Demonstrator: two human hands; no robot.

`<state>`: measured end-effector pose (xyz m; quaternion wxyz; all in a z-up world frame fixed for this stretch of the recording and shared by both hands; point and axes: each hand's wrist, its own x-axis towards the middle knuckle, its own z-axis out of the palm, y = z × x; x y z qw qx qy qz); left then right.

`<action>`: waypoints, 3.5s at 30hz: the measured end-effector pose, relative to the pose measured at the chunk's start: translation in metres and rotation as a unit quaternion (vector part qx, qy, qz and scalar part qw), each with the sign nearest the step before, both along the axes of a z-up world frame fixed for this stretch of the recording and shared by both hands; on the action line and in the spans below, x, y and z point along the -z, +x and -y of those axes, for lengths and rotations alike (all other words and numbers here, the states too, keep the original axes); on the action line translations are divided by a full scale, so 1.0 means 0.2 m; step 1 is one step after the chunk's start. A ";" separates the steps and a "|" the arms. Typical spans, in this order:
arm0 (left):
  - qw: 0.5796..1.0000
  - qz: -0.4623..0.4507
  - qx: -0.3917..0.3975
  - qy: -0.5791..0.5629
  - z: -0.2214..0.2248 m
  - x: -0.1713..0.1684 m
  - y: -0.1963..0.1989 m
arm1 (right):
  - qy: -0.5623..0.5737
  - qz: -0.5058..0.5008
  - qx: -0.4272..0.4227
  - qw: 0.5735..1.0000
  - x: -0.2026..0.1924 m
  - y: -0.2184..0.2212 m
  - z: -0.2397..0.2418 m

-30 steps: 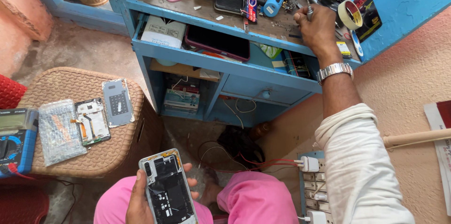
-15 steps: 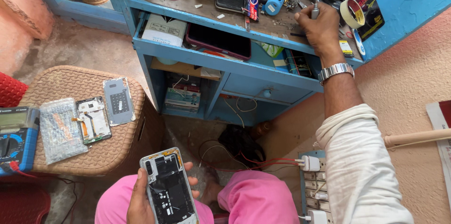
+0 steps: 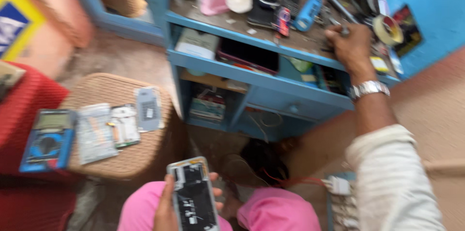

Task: The person is repairing a smartphone by using a screwdriver to remove screws from the back of the device. They repeatedly reach for a blue cabinet to retrieve and place screws, while holding the phone in their left hand and the tool in their right.

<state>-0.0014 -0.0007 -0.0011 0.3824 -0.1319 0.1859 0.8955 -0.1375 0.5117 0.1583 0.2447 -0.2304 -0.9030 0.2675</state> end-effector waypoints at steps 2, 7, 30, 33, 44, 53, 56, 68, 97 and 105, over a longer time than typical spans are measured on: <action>0.999 -0.001 0.012 0.043 0.00 0.01 0.00 | -0.009 -0.001 -0.004 1.000 0.03 -0.01 -0.03; 1.000 -0.024 0.013 0.014 0.04 0.01 -0.02 | 0.053 0.005 -0.037 0.998 0.08 -0.02 -0.04; 1.000 -0.008 -0.003 -0.015 -0.01 -0.04 0.00 | 0.143 0.032 -0.035 0.989 0.01 -0.03 0.03; 1.000 -0.002 0.001 -0.031 0.00 -0.04 0.01 | 0.170 0.036 -0.041 0.984 0.03 -0.01 -0.07; 0.996 0.011 -0.002 -0.085 0.00 -0.04 0.00 | 0.122 0.042 -0.128 0.983 -0.05 -0.05 0.14; 0.996 0.003 -0.017 -0.090 -0.01 -0.07 0.00 | 0.227 0.061 -0.152 0.960 -0.03 -0.12 0.23; 0.997 -0.004 -0.014 -0.074 -0.01 -0.07 0.00 | 0.267 0.009 -0.180 0.947 0.02 -0.10 0.21; 0.998 -0.009 -0.017 -0.056 0.00 -0.05 0.01 | 0.212 0.070 -0.055 0.973 -0.06 -0.01 0.11; 0.998 0.016 0.000 -0.053 -0.02 -0.07 0.00 | 0.223 0.100 -0.088 0.966 -0.03 -0.09 0.28; 0.997 0.005 0.017 -0.068 -0.01 -0.09 0.00 | 0.270 0.037 -0.129 0.954 0.01 -0.12 0.22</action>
